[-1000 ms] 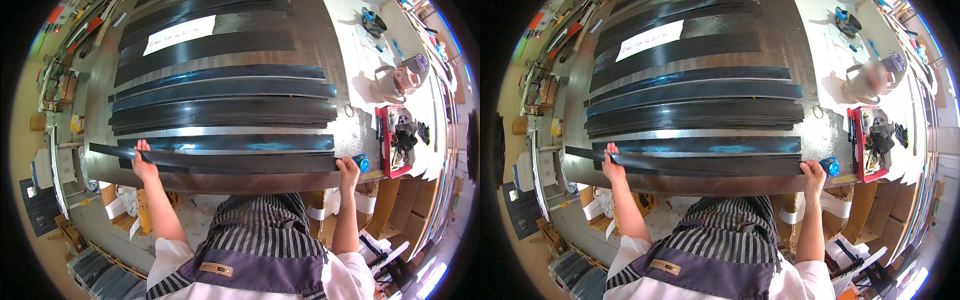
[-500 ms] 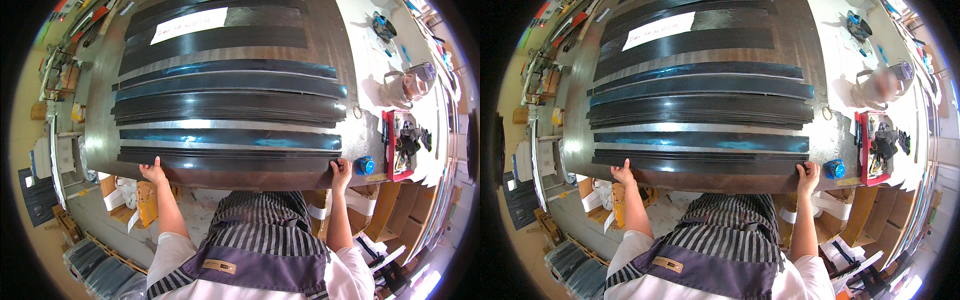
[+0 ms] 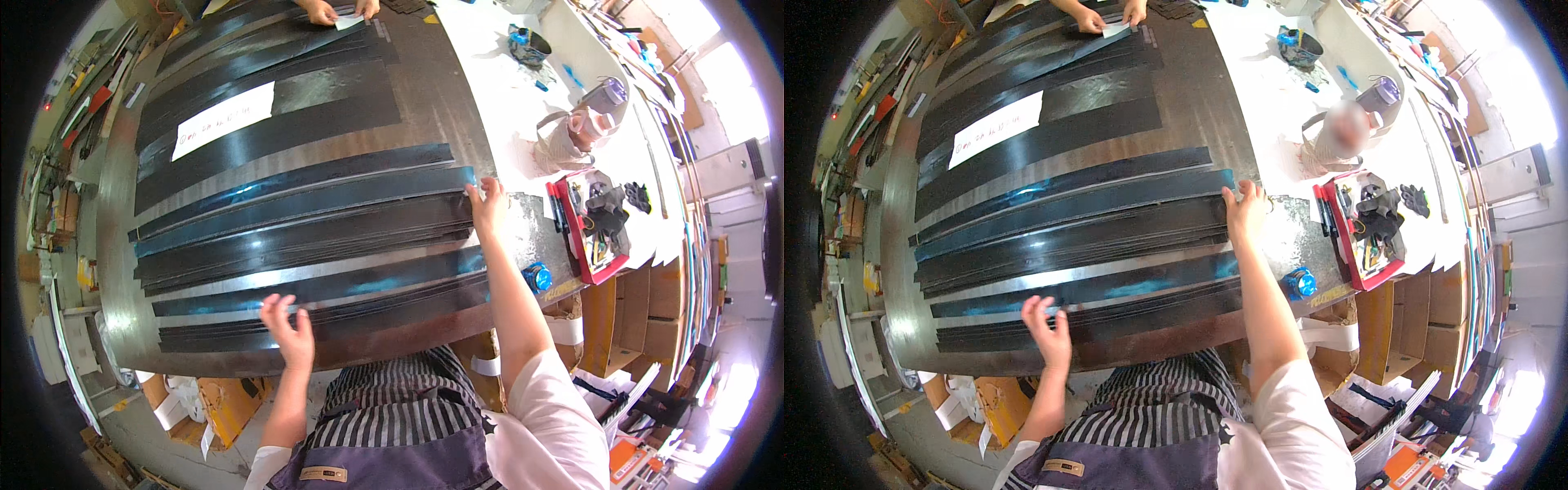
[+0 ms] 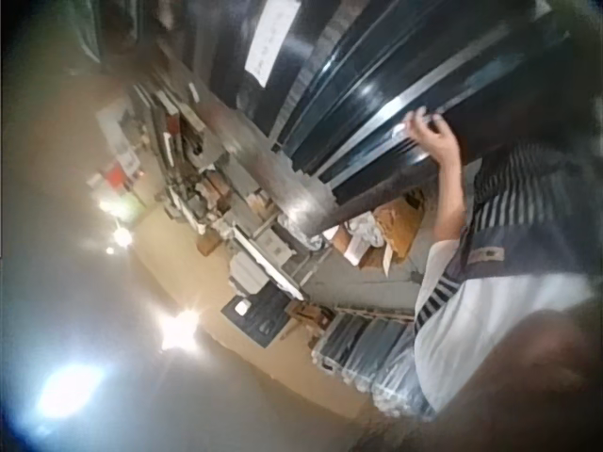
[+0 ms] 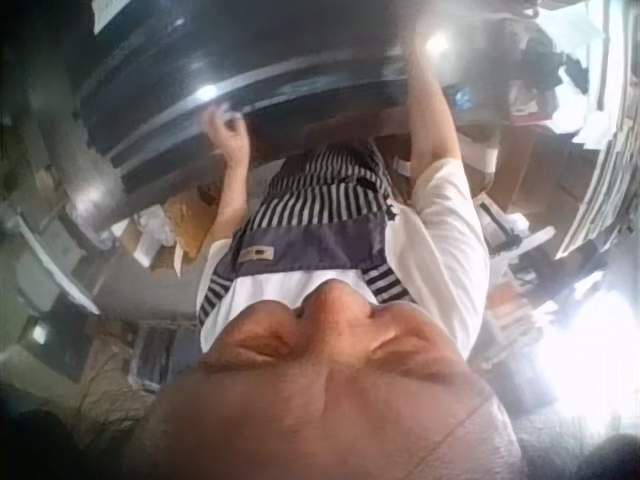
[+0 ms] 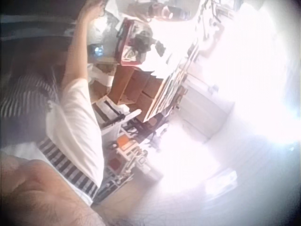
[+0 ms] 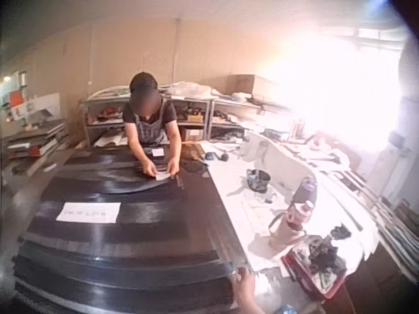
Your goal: The person wraps long, dark metal sheets with white paper on a workbench. They place a sheet, cover it with paper, and use a blue tape dispenser to secure the paper. The person repeats this process for multiple sheets, stacking the wrapped items on the table.
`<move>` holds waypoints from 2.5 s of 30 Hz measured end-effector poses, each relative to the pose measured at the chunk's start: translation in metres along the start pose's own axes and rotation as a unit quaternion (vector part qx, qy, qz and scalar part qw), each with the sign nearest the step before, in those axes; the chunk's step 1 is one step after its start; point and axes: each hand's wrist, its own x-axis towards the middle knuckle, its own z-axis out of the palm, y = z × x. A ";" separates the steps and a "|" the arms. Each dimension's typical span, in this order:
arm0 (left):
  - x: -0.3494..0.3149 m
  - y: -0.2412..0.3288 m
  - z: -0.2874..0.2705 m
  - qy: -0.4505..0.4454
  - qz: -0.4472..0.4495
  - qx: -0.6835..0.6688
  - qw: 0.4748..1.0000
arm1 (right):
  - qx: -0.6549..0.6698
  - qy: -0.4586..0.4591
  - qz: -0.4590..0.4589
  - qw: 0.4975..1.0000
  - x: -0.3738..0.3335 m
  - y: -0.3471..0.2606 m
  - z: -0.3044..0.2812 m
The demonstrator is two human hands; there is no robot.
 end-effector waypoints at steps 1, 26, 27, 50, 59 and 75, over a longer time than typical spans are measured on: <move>-0.001 0.014 0.011 -0.030 0.017 -0.031 0.999 | -0.036 0.007 0.014 0.999 0.011 0.000 0.007; 0.083 0.054 0.060 -0.237 -0.282 -0.795 0.483 | 0.286 -0.051 -0.187 0.938 -0.105 -0.092 -0.184; 0.100 0.025 0.059 -0.222 -0.218 -0.858 0.409 | 0.387 -0.093 -0.207 0.894 -0.110 -0.083 -0.196; -0.065 -0.035 -0.050 -0.416 -0.447 -0.632 0.476 | 0.487 -0.177 -0.149 0.842 -0.193 -0.100 -0.251; 0.056 -0.033 -0.052 -0.114 -0.305 -0.855 0.404 | 0.592 -0.215 -0.110 0.769 -0.205 -0.067 -0.266; 0.049 -0.291 -0.302 0.485 -0.314 -0.333 0.745 | 0.085 -0.174 0.000 0.981 -0.203 0.045 -0.128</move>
